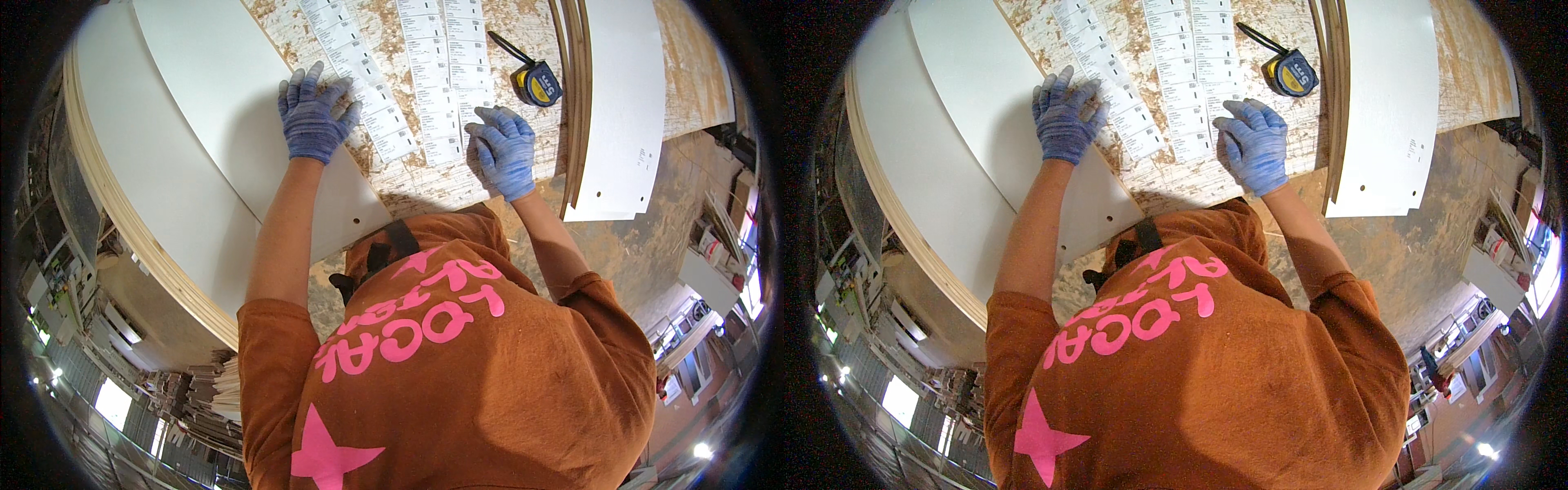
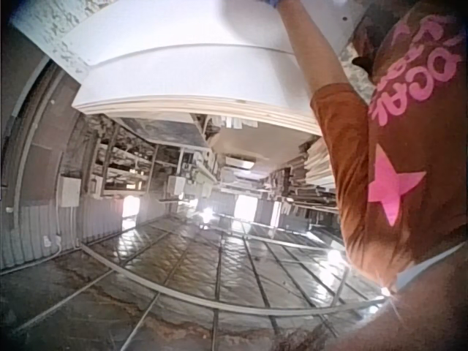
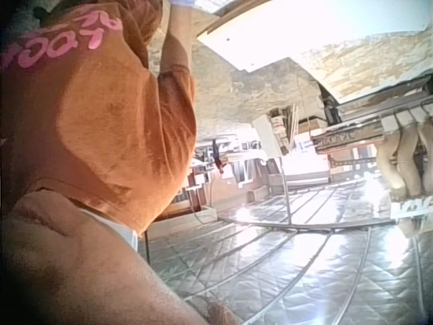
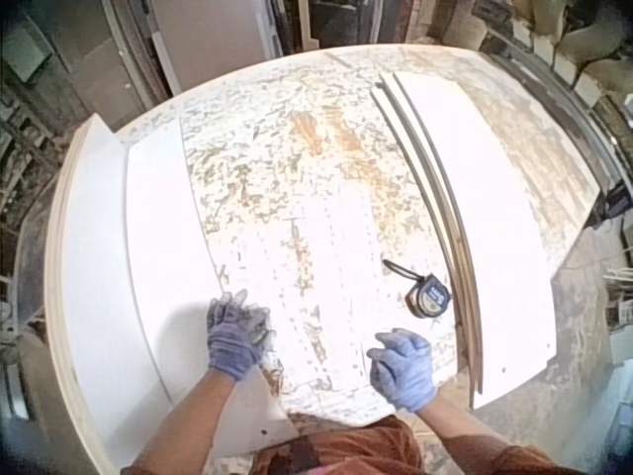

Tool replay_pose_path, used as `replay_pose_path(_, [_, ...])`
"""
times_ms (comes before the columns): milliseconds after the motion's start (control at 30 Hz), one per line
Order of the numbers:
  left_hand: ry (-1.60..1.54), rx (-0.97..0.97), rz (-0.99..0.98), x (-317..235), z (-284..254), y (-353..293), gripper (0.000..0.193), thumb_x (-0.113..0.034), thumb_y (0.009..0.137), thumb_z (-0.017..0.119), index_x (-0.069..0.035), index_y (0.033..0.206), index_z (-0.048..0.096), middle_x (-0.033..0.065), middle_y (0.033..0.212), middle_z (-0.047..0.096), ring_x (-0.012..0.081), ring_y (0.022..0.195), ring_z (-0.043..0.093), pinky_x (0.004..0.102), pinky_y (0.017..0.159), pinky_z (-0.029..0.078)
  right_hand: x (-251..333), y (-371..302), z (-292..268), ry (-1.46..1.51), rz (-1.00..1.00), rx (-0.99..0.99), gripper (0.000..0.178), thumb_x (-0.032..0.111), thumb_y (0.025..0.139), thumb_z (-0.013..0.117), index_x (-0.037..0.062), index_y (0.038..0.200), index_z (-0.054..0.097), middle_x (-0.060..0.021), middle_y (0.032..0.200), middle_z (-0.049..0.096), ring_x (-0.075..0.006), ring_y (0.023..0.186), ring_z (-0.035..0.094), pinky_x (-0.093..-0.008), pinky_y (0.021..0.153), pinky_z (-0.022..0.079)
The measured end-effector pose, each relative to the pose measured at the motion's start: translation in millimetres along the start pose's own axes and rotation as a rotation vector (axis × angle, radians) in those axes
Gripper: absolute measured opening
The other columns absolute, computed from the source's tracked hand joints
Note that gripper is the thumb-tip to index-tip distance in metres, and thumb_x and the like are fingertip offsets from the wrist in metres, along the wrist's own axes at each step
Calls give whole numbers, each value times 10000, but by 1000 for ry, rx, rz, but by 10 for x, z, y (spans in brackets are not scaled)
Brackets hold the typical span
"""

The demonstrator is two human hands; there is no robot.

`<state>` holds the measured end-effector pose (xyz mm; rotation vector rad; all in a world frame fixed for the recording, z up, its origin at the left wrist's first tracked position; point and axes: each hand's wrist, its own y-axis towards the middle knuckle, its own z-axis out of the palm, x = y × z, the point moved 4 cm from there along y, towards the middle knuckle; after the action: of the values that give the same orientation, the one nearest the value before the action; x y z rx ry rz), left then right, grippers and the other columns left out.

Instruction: The person measures white rectangular wood panels on a workbench using a tape measure and a metal ruler. They repeatedly place the ruler on the panels, extend the tape measure, and mark or check dimensions. The person also moves the panels and handles printed labels on the workbench.

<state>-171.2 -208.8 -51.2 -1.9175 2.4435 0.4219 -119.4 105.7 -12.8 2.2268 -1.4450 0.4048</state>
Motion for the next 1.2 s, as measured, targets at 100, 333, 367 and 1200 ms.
replay_pose_path(100, [1, -5, 4, 7, 8, 2, 411, -449, 719, 772, -298, 1098, 716, 38, 1343, 516, 303, 1276, 427, 517, 1129, 268, 0, -13, -28, -1, 4, 8, 222, 120, 752, 661, 150, 957, 738, -75, 1121, 676, -323, 1035, 598, -446, 921, 479])
replay_pose_path(333, [38, 13, -1, -11, -6, 16, 385, -458, 725, 754, -298, 1073, 714, 40, 1327, 513, 298, 1275, 422, 509, 1132, 263, -23, -79, -101, 48, 53, -78, 212, 114, 762, 655, 123, 960, 729, -100, 1068, 689, -323, 975, 622, -435, 884, 498])
replay_pose_path(367, [50, 16, -2, -10, -5, 19, 378, -464, 726, 750, -300, 1066, 719, 41, 1326, 509, 293, 1275, 419, 500, 1138, 257, -33, -92, -114, 50, 59, -99, 210, 113, 764, 653, 122, 960, 728, -100, 1061, 690, -320, 969, 625, -433, 879, 501])
replay_pose_path(1200, [48, 82, -3, 48, 61, -1, 446, -470, 691, 777, -316, 1103, 704, 15, 1394, 493, 293, 1327, 387, 516, 1165, 217, -123, -191, -92, 34, 132, -113, 172, 128, 725, 703, 110, 892, 741, -103, 1024, 693, -312, 955, 625, -430, 854, 502])
